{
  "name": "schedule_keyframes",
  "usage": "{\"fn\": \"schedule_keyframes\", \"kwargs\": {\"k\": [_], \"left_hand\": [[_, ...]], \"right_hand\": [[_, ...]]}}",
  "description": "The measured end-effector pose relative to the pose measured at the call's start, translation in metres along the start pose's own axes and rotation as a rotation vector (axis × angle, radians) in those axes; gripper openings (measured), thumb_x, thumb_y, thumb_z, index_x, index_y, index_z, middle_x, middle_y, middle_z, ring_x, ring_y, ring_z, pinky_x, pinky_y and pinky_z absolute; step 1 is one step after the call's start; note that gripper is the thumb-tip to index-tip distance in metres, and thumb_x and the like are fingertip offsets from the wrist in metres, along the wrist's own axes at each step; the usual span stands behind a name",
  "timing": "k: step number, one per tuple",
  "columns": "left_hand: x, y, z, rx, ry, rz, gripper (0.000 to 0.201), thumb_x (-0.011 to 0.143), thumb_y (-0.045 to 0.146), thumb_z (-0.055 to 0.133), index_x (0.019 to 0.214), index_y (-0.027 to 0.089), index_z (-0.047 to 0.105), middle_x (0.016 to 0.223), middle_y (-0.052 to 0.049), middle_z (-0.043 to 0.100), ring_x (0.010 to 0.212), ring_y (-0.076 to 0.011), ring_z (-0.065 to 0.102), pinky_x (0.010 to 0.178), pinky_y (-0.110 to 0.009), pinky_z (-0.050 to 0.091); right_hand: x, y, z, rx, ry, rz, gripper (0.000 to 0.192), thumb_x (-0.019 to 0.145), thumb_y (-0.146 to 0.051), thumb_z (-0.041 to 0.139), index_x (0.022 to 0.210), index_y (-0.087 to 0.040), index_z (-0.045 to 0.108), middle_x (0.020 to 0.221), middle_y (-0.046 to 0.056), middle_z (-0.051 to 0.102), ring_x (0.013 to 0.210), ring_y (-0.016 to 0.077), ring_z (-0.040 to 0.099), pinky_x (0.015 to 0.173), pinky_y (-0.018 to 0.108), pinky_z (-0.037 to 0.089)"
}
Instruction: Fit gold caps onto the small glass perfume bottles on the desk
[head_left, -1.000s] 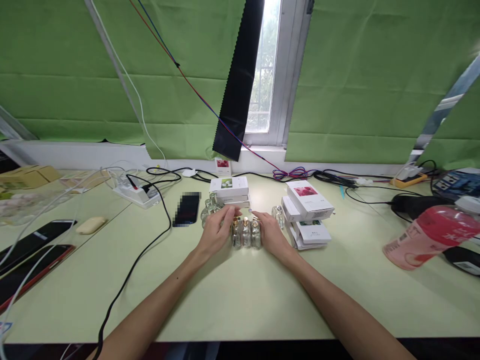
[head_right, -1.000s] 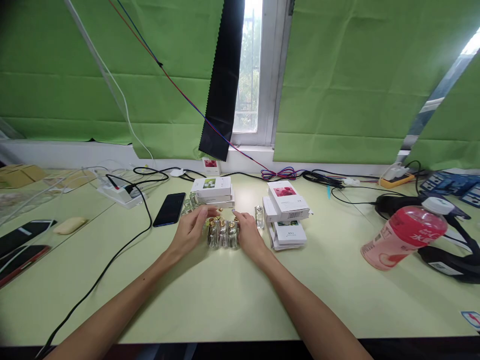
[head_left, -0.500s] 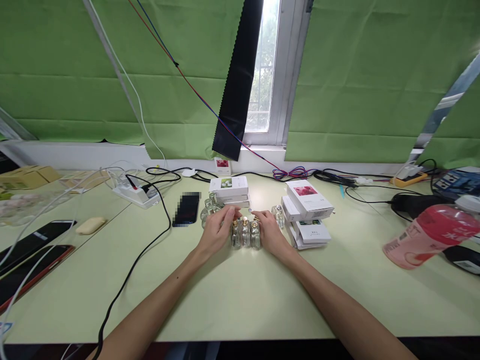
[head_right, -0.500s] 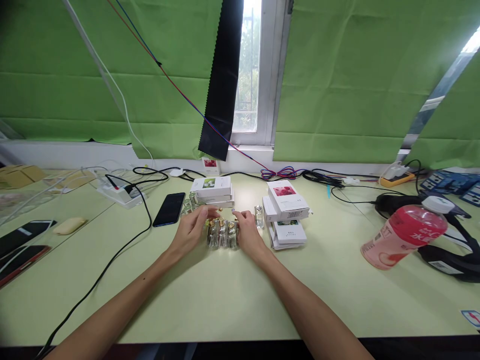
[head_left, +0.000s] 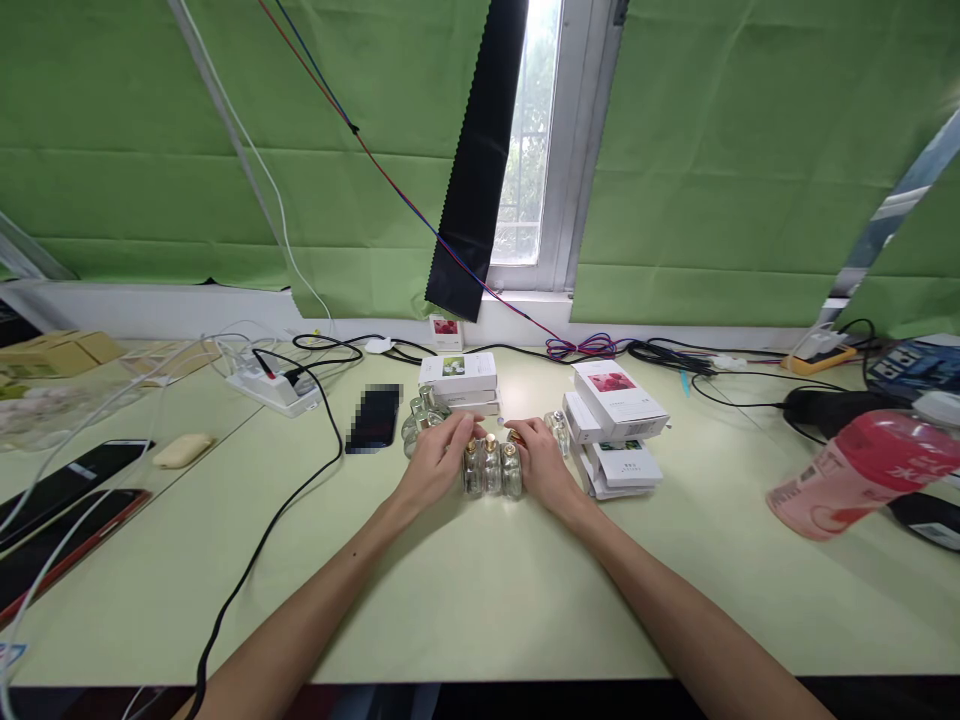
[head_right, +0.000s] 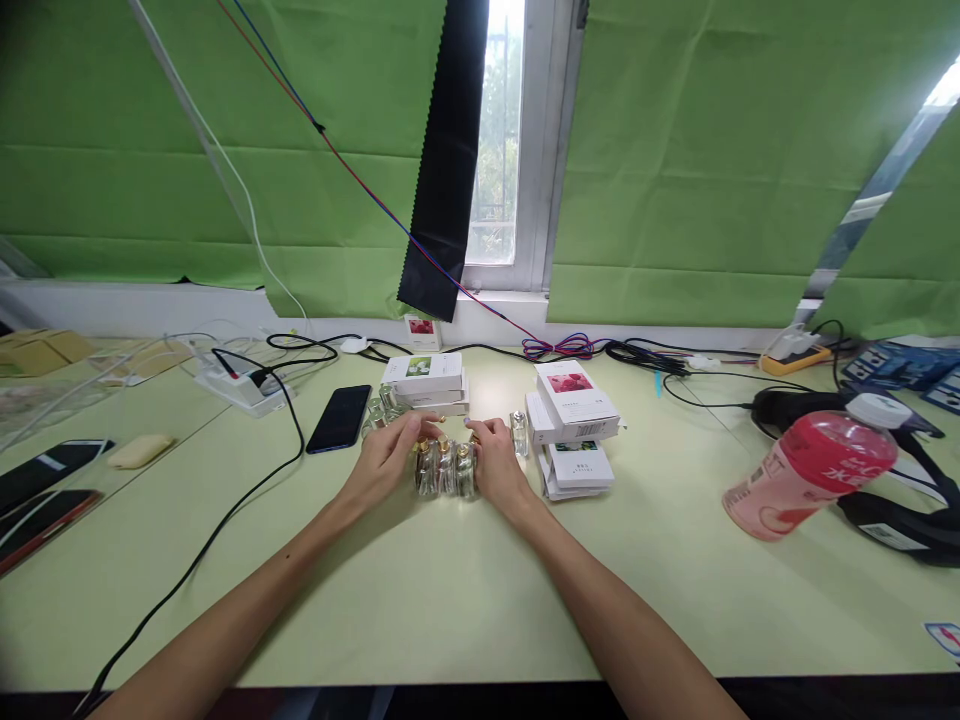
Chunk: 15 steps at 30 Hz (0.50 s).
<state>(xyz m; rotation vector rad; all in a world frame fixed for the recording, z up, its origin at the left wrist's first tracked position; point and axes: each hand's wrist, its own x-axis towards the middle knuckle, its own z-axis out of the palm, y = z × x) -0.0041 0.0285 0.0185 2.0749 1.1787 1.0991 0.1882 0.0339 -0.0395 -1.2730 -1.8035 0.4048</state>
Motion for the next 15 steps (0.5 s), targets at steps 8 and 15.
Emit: {"fn": "schedule_keyframes", "kwargs": {"k": [8, 15], "left_hand": [[0.0018, -0.0018, -0.0037, -0.113, -0.213, -0.063, 0.05, 0.091, 0.055, 0.059, 0.13, 0.024, 0.053, 0.118, -0.008, 0.071, 0.11, -0.0254, 0.067, 0.102, -0.04, 0.05], [0.0025, -0.0066, -0.0046, -0.043, -0.274, -0.055, 0.077, 0.071, 0.048, 0.082, 0.136, 0.027, 0.046, 0.123, -0.009, 0.07, 0.121, -0.0296, 0.063, 0.109, -0.047, 0.045]], "right_hand": [[-0.0005, 0.0003, -0.0003, -0.027, 0.01, -0.02, 0.045, 0.085, 0.004, 0.044, 0.117, -0.017, 0.066, 0.106, 0.01, 0.059, 0.101, 0.0217, 0.059, 0.09, 0.035, 0.051], [0.0, -0.002, -0.0025, -0.089, 0.002, -0.016, 0.041, 0.084, 0.005, 0.046, 0.112, -0.016, 0.067, 0.103, 0.01, 0.059, 0.095, 0.0209, 0.06, 0.086, 0.034, 0.051]]}}
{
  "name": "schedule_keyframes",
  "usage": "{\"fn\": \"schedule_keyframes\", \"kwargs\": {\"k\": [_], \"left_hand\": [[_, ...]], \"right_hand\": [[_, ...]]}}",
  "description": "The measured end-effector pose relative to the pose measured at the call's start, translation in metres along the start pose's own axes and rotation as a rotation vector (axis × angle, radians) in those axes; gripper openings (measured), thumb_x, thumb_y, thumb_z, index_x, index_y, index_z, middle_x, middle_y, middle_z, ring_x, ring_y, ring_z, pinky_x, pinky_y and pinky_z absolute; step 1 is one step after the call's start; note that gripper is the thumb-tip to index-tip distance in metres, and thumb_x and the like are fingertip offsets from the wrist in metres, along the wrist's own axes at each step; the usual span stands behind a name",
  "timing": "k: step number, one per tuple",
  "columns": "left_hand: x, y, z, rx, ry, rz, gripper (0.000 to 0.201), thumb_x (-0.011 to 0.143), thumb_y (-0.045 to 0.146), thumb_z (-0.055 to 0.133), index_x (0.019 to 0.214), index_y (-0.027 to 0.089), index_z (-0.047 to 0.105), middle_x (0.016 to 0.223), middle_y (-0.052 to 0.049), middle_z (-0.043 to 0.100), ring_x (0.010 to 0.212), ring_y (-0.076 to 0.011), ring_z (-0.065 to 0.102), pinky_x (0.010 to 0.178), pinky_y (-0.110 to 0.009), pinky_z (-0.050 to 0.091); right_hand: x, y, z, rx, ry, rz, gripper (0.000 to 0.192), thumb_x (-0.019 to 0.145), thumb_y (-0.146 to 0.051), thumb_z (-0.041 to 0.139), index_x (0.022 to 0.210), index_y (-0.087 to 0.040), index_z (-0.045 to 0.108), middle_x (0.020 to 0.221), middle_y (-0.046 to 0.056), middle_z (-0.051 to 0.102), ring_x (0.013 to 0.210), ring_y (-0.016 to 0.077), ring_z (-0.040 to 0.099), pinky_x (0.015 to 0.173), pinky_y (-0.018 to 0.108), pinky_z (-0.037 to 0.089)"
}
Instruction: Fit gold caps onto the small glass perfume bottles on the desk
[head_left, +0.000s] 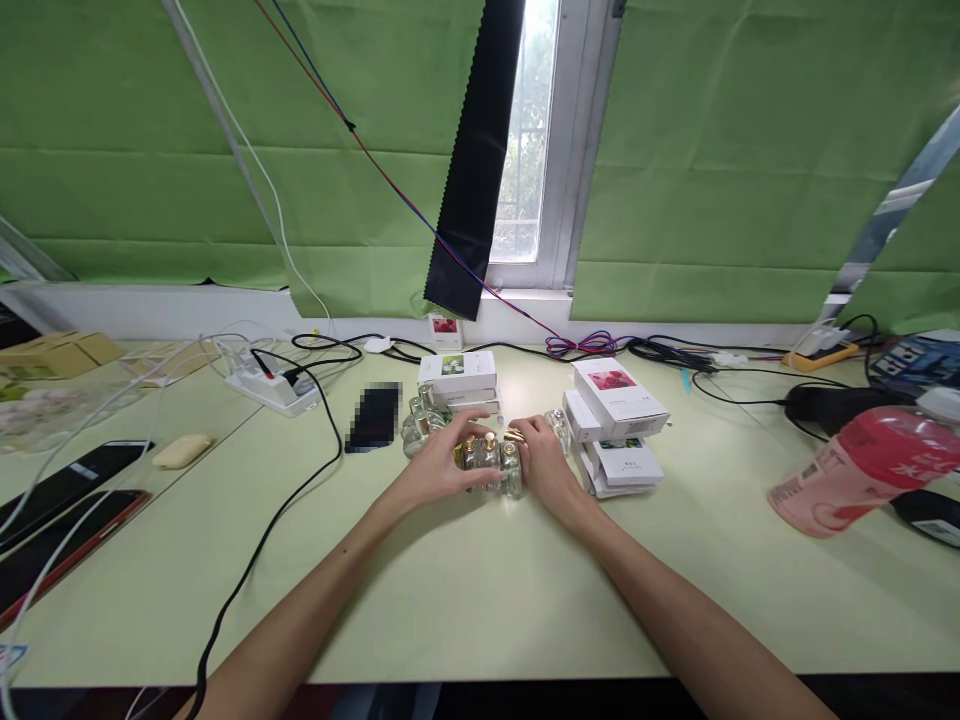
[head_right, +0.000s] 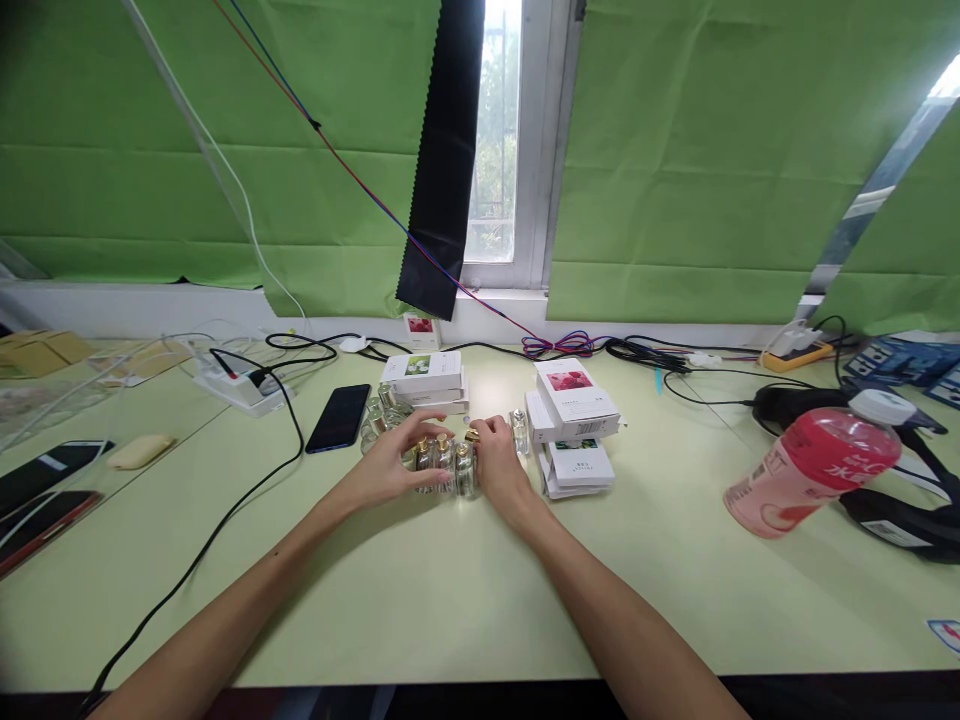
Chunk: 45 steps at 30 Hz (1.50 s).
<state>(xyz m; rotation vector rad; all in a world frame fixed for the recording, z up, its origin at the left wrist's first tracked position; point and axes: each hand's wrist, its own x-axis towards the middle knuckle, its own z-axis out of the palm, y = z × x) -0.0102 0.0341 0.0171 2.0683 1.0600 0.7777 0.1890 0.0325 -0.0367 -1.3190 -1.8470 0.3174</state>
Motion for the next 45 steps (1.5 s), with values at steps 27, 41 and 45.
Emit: {"fn": "schedule_keyframes", "kwargs": {"k": [27, 41, 45], "left_hand": [[0.001, 0.0, 0.012, 0.11, 0.088, -0.018, 0.088, 0.06, 0.045, 0.089, 0.133, 0.026, 0.045, 0.12, -0.009, 0.072, 0.116, -0.0325, 0.065, 0.103, -0.046, 0.045], [-0.001, 0.0, 0.033, 0.031, 0.178, -0.014, 0.083, 0.068, 0.044, 0.086, 0.136, 0.028, 0.041, 0.127, -0.009, 0.068, 0.125, -0.0323, 0.06, 0.103, -0.046, 0.044], [-0.001, 0.001, 0.042, -0.032, 0.238, 0.016, 0.08, 0.071, 0.037, 0.085, 0.136, 0.028, 0.039, 0.131, -0.01, 0.067, 0.128, -0.0304, 0.058, 0.106, -0.045, 0.043]], "right_hand": [[0.002, -0.021, -0.018, -0.003, 0.415, -0.235, 0.021, 0.1, -0.014, 0.046, 0.114, -0.02, 0.06, 0.106, 0.009, 0.058, 0.097, 0.0212, 0.063, 0.084, 0.036, 0.056], [0.0, -0.029, -0.021, 0.028, 0.606, -0.313, 0.025, 0.103, -0.016, 0.041, 0.116, -0.022, 0.061, 0.106, 0.01, 0.064, 0.103, 0.0214, 0.064, 0.088, 0.04, 0.056], [-0.002, -0.031, -0.021, 0.033, 0.636, -0.333, 0.024, 0.103, -0.016, 0.041, 0.117, -0.021, 0.06, 0.105, 0.01, 0.065, 0.102, 0.0216, 0.064, 0.089, 0.041, 0.055]]}}
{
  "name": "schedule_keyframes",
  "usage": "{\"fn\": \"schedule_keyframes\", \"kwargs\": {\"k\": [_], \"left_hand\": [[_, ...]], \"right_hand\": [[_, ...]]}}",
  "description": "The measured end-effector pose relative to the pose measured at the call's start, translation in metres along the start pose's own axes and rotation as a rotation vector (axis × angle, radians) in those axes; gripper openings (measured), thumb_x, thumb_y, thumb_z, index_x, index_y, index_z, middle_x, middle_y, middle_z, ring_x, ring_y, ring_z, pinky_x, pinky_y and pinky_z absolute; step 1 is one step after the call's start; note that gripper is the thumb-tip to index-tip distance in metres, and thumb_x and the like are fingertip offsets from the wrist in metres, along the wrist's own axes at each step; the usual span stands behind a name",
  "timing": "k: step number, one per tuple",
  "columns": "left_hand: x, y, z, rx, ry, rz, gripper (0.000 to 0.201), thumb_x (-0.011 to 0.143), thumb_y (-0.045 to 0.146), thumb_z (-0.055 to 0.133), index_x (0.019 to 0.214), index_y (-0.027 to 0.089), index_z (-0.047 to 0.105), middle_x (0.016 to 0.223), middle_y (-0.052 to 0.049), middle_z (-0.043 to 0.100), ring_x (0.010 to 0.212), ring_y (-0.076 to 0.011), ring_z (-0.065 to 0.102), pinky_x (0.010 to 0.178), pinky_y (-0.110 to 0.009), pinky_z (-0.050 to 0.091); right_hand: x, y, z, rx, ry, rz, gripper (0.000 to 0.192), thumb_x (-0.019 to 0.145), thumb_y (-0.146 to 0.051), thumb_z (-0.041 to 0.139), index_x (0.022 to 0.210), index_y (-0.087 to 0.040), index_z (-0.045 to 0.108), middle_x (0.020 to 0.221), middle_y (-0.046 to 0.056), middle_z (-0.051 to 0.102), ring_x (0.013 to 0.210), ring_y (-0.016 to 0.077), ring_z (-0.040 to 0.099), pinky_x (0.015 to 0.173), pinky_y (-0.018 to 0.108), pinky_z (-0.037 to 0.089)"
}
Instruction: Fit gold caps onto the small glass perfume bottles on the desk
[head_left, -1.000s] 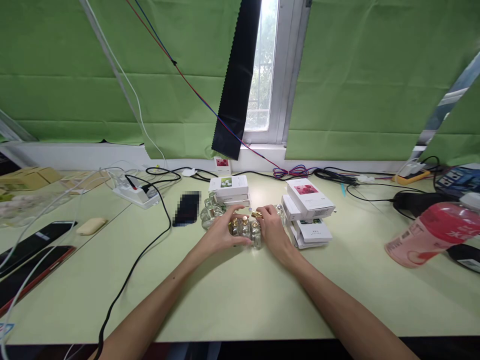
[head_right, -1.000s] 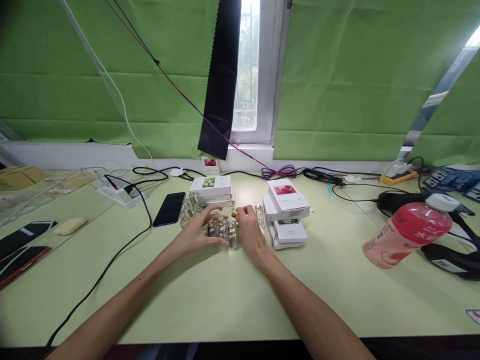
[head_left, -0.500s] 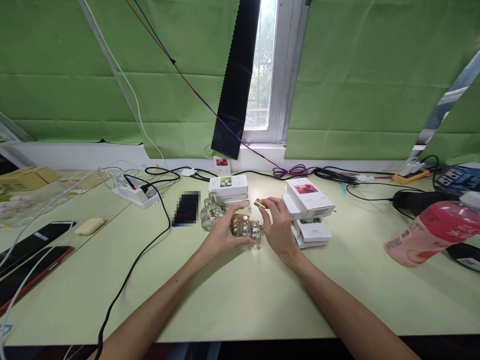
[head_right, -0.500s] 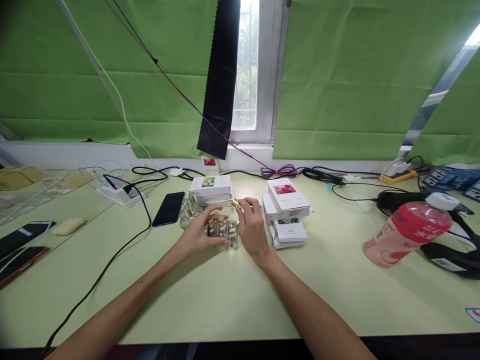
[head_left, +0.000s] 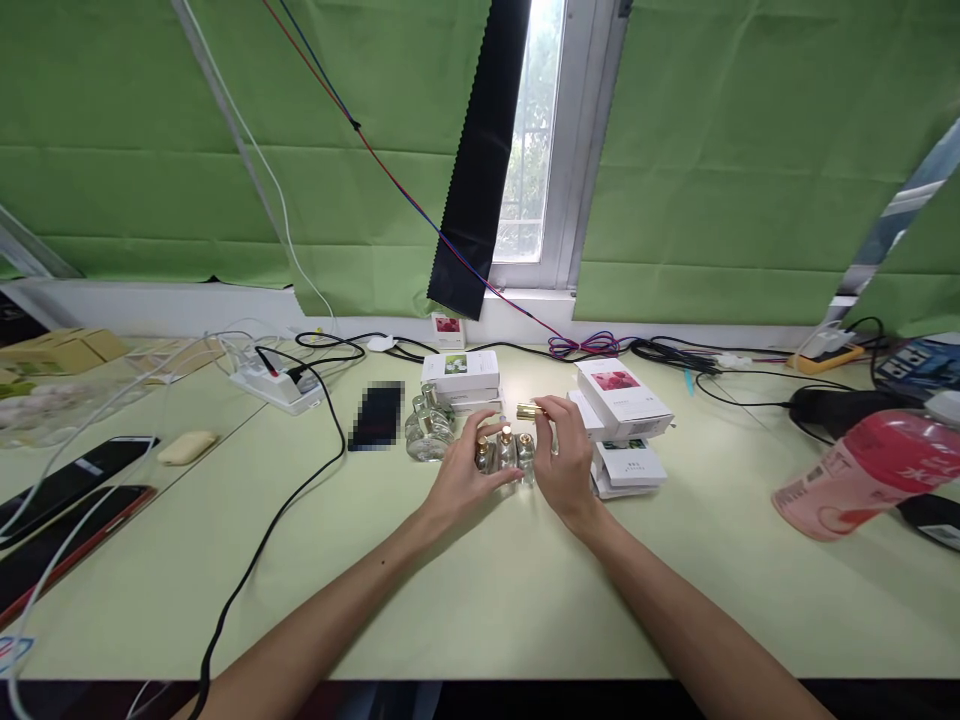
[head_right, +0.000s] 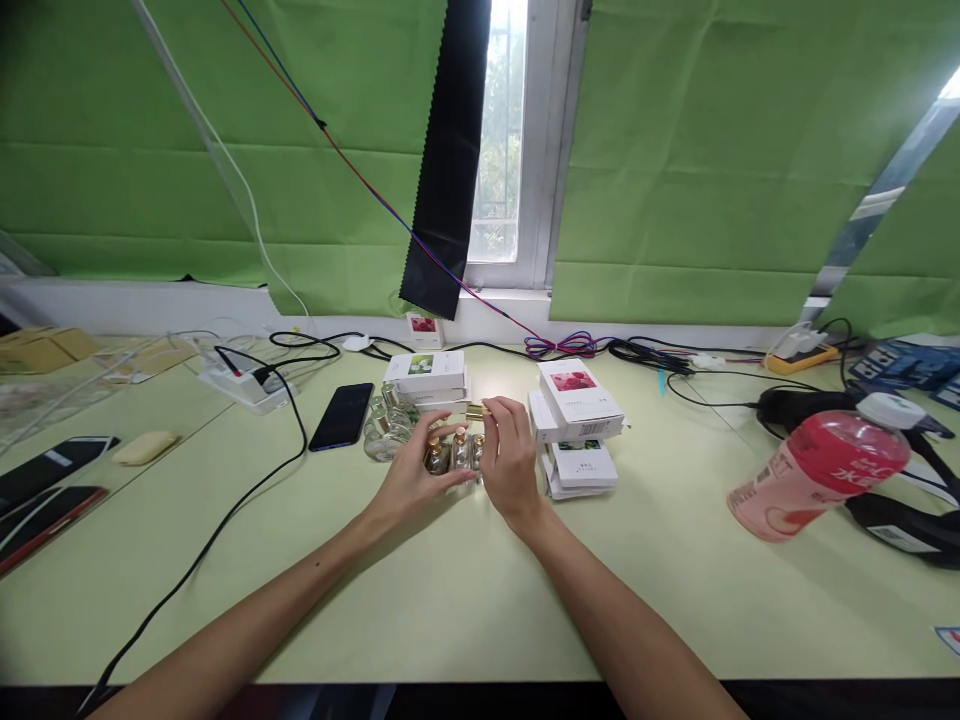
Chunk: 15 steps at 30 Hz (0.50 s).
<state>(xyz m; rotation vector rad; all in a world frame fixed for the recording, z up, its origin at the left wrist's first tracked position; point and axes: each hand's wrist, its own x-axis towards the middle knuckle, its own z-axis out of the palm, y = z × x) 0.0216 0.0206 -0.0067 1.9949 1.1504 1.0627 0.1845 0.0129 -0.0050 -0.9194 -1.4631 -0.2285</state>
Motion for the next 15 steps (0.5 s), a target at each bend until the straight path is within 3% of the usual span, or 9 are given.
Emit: {"fn": "schedule_keyframes", "kwargs": {"k": [11, 15], "left_hand": [[-0.003, -0.004, 0.015, -0.144, 0.103, 0.072, 0.076, 0.075, 0.036, 0.084, 0.134, 0.029, 0.036, 0.144, -0.012, 0.056, 0.14, -0.0274, 0.048, 0.113, -0.044, 0.04], [-0.005, -0.001, 0.011, -0.078, 0.127, 0.086, 0.071, 0.08, 0.042, 0.079, 0.136, 0.029, 0.037, 0.145, -0.011, 0.053, 0.139, -0.0278, 0.048, 0.112, -0.043, 0.043]], "right_hand": [[-0.003, -0.004, 0.001, 0.031, 0.015, 0.007, 0.02, 0.103, -0.016, 0.041, 0.112, -0.021, 0.059, 0.1, 0.008, 0.067, 0.096, 0.0201, 0.066, 0.083, 0.037, 0.055], [-0.005, -0.006, 0.001, 0.05, -0.008, 0.079, 0.02, 0.104, -0.018, 0.04, 0.11, -0.021, 0.059, 0.1, 0.008, 0.068, 0.09, 0.018, 0.067, 0.076, 0.033, 0.056]]}}
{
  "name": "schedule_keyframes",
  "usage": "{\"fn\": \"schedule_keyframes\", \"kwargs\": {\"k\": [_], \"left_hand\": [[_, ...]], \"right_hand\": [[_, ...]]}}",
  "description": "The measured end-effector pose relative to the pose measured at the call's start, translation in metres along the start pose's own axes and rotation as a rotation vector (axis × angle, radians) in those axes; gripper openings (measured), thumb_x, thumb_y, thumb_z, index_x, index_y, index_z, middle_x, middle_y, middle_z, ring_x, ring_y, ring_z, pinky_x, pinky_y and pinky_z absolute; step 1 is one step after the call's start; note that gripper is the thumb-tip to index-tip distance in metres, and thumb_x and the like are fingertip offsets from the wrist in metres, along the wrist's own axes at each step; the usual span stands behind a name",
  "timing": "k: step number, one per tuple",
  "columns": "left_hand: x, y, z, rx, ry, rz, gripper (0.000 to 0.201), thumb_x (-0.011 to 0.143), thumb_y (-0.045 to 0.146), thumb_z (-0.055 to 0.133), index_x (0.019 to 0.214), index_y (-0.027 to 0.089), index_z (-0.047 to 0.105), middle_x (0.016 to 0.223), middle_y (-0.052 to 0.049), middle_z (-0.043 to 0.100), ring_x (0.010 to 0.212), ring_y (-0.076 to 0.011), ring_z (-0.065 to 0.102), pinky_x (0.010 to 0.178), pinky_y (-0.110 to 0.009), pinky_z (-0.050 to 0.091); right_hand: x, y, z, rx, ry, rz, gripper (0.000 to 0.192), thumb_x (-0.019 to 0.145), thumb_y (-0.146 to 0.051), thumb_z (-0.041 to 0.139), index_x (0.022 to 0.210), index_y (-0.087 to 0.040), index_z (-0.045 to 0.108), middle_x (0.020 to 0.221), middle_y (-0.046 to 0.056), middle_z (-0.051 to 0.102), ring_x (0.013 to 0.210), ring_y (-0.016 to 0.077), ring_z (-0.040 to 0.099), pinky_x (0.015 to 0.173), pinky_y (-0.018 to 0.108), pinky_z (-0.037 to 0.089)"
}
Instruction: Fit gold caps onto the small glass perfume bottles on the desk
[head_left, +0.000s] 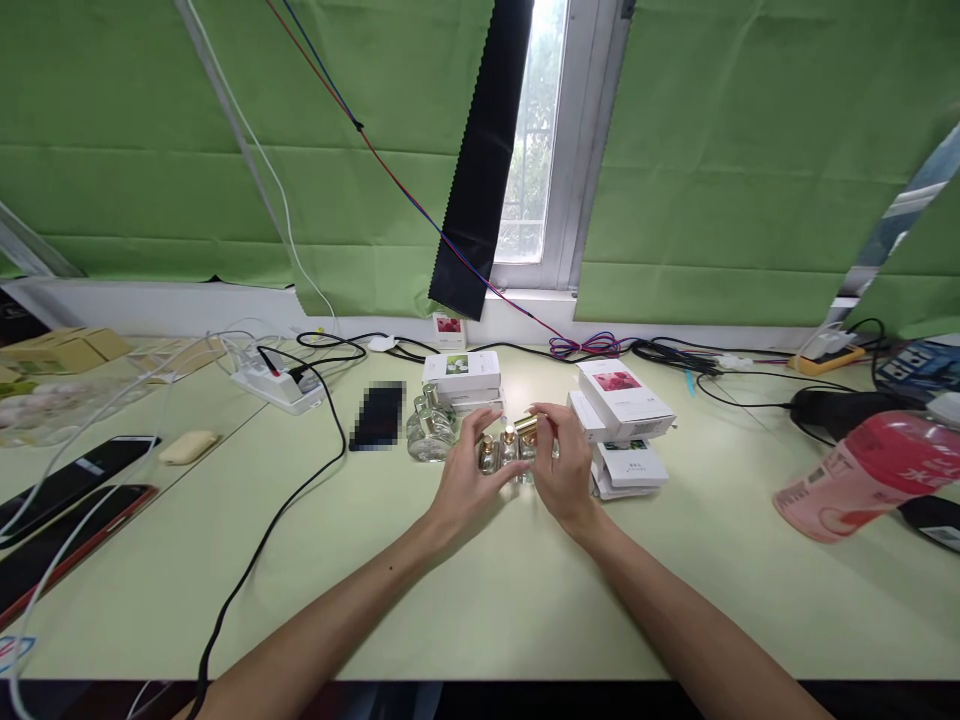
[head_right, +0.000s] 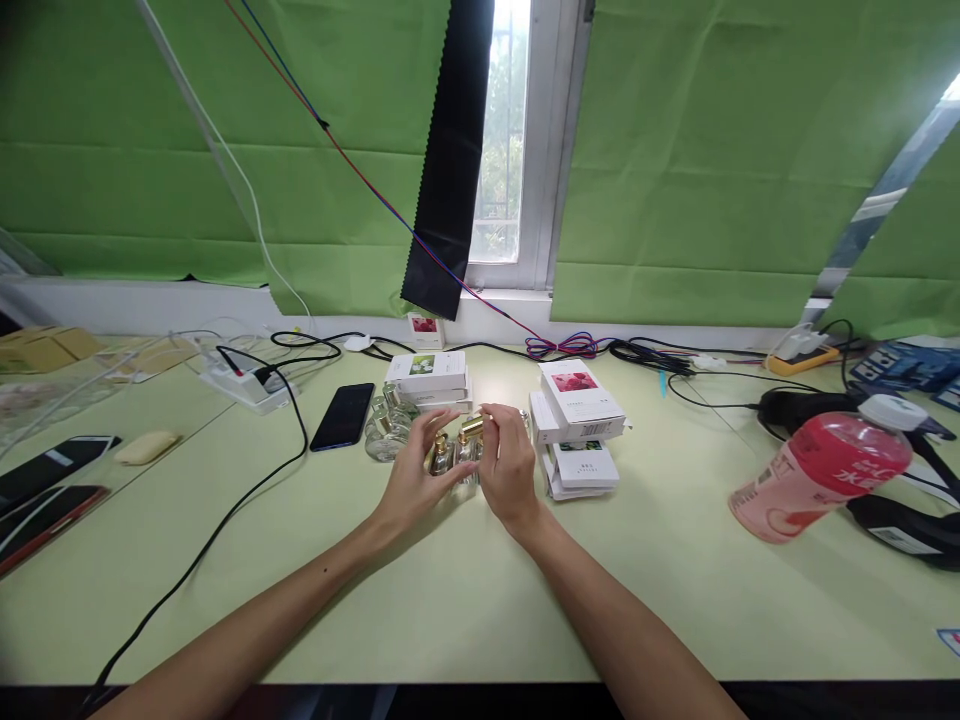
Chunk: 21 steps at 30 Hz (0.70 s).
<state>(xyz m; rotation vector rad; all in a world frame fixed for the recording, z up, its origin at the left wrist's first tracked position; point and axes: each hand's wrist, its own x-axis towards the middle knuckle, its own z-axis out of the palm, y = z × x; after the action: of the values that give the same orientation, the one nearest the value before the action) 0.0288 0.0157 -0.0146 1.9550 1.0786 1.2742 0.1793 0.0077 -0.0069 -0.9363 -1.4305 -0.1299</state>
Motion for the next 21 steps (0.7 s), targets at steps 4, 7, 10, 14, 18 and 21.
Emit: {"fn": "schedule_keyframes", "kwargs": {"k": [4, 7, 10, 14, 18, 21], "left_hand": [[0.001, 0.004, -0.014, 0.177, 0.055, 0.081, 0.065, 0.086, 0.046, 0.073, 0.138, 0.027, 0.039, 0.142, -0.012, 0.055, 0.135, -0.0285, 0.053, 0.11, -0.044, 0.045], [0.004, 0.007, -0.023, 0.357, 0.114, 0.226, 0.059, 0.087, 0.043, 0.071, 0.135, 0.024, 0.044, 0.139, -0.013, 0.056, 0.131, -0.0287, 0.055, 0.109, -0.043, 0.045], [0.006, 0.01, -0.027, 0.465, 0.175, 0.369, 0.05, 0.085, 0.037, 0.071, 0.127, 0.021, 0.048, 0.116, -0.01, 0.064, 0.108, -0.0261, 0.064, 0.092, -0.039, 0.053], [0.006, 0.011, -0.029, 0.53, 0.172, 0.409, 0.043, 0.081, 0.033, 0.069, 0.118, 0.02, 0.051, 0.087, -0.002, 0.062, 0.076, -0.0188, 0.063, 0.067, -0.03, 0.051], [0.005, 0.009, -0.029, 0.526, 0.06, 0.269, 0.045, 0.081, 0.033, 0.065, 0.12, 0.02, 0.047, 0.067, 0.007, 0.055, 0.056, -0.0133, 0.056, 0.056, -0.025, 0.043], [0.004, 0.008, -0.027, 0.52, -0.025, 0.147, 0.053, 0.08, 0.034, 0.064, 0.126, 0.02, 0.043, 0.061, 0.01, 0.052, 0.051, -0.0126, 0.053, 0.054, -0.024, 0.039]], "right_hand": [[0.0, 0.0, 0.0, 0.026, 0.007, 0.024, 0.02, 0.104, -0.018, 0.04, 0.109, -0.02, 0.059, 0.098, 0.007, 0.069, 0.081, 0.0156, 0.068, 0.072, 0.03, 0.056], [0.0, 0.0, 0.0, 0.032, 0.014, 0.02, 0.02, 0.104, -0.018, 0.041, 0.11, -0.02, 0.059, 0.098, 0.006, 0.069, 0.078, 0.0148, 0.067, 0.071, 0.029, 0.055], [-0.001, 0.0, 0.0, 0.047, 0.02, 0.018, 0.019, 0.104, -0.017, 0.042, 0.109, -0.019, 0.059, 0.096, 0.006, 0.069, 0.079, 0.0147, 0.067, 0.071, 0.028, 0.055], [-0.001, 0.0, 0.001, 0.066, 0.014, 0.002, 0.018, 0.103, -0.014, 0.044, 0.108, -0.019, 0.06, 0.096, 0.006, 0.067, 0.084, 0.016, 0.068, 0.073, 0.029, 0.056], [0.001, -0.002, 0.0, 0.051, 0.007, -0.085, 0.019, 0.101, -0.009, 0.046, 0.109, -0.019, 0.06, 0.097, 0.007, 0.067, 0.093, 0.0181, 0.067, 0.08, 0.032, 0.057], [0.001, -0.003, 0.001, 0.056, 0.004, -0.145, 0.021, 0.099, -0.006, 0.048, 0.11, -0.019, 0.06, 0.099, 0.008, 0.067, 0.097, 0.0187, 0.066, 0.084, 0.033, 0.057]]}}
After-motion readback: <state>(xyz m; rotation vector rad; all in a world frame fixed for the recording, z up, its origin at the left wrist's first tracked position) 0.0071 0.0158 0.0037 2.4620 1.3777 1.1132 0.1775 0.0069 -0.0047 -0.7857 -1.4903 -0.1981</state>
